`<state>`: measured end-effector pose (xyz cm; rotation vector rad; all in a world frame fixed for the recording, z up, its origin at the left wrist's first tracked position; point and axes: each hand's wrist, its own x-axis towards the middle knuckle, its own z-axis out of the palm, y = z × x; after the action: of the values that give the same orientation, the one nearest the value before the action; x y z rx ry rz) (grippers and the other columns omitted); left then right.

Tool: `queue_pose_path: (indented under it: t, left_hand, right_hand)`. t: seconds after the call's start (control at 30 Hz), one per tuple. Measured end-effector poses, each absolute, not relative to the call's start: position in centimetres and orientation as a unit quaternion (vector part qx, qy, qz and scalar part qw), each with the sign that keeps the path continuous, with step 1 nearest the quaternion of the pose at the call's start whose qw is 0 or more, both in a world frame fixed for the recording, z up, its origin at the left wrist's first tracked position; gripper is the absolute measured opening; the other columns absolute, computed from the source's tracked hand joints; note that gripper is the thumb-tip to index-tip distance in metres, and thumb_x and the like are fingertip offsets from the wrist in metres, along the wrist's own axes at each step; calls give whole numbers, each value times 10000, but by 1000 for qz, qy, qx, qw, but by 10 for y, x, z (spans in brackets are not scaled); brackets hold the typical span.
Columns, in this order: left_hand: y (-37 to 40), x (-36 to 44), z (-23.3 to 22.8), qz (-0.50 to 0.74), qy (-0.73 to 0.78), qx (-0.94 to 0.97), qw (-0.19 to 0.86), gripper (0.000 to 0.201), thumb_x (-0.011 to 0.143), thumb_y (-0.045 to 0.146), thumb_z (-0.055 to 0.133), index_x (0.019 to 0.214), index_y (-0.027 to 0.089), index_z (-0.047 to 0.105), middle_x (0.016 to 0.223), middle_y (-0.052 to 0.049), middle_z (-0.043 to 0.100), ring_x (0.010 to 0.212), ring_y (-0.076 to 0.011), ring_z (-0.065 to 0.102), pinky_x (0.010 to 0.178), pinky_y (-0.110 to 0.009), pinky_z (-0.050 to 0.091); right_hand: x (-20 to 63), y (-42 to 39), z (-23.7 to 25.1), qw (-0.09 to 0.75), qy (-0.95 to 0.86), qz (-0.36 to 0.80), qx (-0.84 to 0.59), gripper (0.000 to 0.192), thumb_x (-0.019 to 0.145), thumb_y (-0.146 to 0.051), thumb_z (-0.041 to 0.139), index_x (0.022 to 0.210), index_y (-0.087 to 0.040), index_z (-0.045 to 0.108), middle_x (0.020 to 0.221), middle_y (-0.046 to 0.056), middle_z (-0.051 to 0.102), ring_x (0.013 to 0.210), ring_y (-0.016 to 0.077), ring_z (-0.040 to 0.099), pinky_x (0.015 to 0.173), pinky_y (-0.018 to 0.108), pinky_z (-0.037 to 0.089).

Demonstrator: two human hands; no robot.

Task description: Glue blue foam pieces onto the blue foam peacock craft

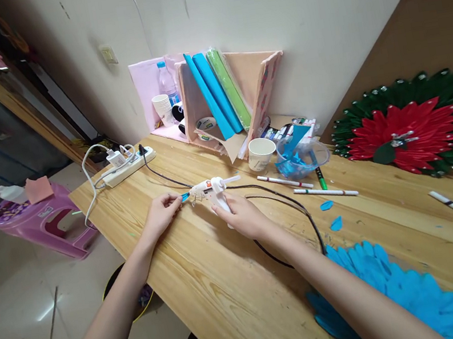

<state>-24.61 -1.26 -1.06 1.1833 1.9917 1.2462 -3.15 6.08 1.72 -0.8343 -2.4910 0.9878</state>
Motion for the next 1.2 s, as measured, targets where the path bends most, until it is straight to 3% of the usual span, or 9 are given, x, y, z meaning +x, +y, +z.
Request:
queue_pose_path:
  t: [0.33, 0.57, 0.8, 0.93, 1.1, 1.2]
  left_hand:
    - [-14, -245, -8, 461, 729, 440, 250, 269, 718, 392, 584, 738, 130, 645, 607, -14, 617, 542, -125, 528, 525, -233, 392]
    - [-14, -244, -7, 467, 725, 438, 254, 273, 710, 387, 590, 739, 121, 643, 647, -25, 619, 560, -120, 518, 533, -229, 385]
    - [-14, -245, -8, 488, 716, 423, 267, 292, 694, 417, 600, 692, 125, 620, 598, -7, 583, 538, -110, 503, 522, -222, 381]
    - [-13, -246, -5, 503, 707, 410, 280, 316, 662, 435, 626, 701, 122, 623, 571, -1, 570, 504, -100, 485, 498, -217, 381]
    - [-16, -247, 0, 526, 697, 391, 291, 406, 619, 498, 661, 750, 116, 617, 558, 8, 549, 472, -89, 467, 463, -209, 382]
    - [-21, -243, 4, 539, 705, 362, 284, 450, 598, 506, 687, 814, 116, 628, 576, 12, 554, 473, -89, 463, 440, -202, 377]
  right_hand:
    - [-30, 59, 20, 170, -879, 336, -293, 282, 886, -416, 372, 765, -196, 499, 791, 40, 588, 742, 196, 537, 682, 294, 385]
    - [-30, 59, 18, 171, -873, 354, -288, 300, 890, -400, 380, 911, -180, 584, 917, 68, 638, 853, 228, 577, 749, 305, 401]
    - [-30, 59, 16, 189, -868, 346, -302, 310, 879, -418, 404, 806, -168, 572, 774, 37, 615, 699, 178, 552, 633, 261, 376]
    - [-43, 65, 14, 243, -844, 353, -323, 283, 867, -415, 425, 825, -175, 571, 770, 27, 615, 693, 174, 552, 643, 264, 385]
    - [-85, 77, 8, 300, -808, 286, -418, 254, 870, -381, 425, 895, -179, 576, 810, 56, 632, 781, 210, 567, 691, 299, 413]
    - [-106, 83, 4, 265, -823, 224, -450, 202, 857, -321, 454, 911, -174, 581, 865, 88, 651, 850, 238, 569, 738, 331, 424]
